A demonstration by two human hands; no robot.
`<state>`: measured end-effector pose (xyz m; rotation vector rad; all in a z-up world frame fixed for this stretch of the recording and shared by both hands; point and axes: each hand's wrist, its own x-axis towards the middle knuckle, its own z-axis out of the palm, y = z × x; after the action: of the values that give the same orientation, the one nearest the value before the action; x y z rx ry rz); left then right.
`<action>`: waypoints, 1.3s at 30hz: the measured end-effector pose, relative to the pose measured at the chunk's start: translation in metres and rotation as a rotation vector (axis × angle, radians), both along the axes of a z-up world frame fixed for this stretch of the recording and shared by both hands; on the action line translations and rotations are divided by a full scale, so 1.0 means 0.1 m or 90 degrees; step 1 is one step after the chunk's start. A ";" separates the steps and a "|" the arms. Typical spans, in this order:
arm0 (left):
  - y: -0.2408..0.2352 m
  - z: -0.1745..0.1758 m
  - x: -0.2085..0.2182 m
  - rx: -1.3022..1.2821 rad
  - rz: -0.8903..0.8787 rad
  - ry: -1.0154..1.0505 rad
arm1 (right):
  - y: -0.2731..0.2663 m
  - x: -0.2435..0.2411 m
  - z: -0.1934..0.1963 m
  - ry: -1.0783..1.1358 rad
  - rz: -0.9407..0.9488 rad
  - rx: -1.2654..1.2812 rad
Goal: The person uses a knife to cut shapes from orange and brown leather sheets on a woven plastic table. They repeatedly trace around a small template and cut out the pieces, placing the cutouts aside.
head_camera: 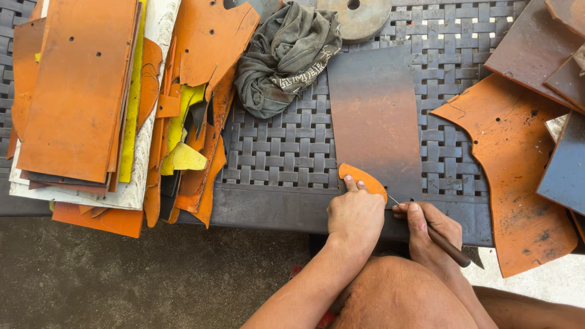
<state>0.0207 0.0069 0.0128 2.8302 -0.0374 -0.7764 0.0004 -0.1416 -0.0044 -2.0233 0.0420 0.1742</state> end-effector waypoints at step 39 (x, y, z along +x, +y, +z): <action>0.09 0.42 0.44 -0.025 -0.096 0.032 | -0.01 -0.01 -0.10 0.126 0.112 0.002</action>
<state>0.0648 0.0155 0.0545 2.7937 -0.2591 -0.8665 -0.0005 -0.1422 -0.0147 -2.0002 -0.0115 0.4850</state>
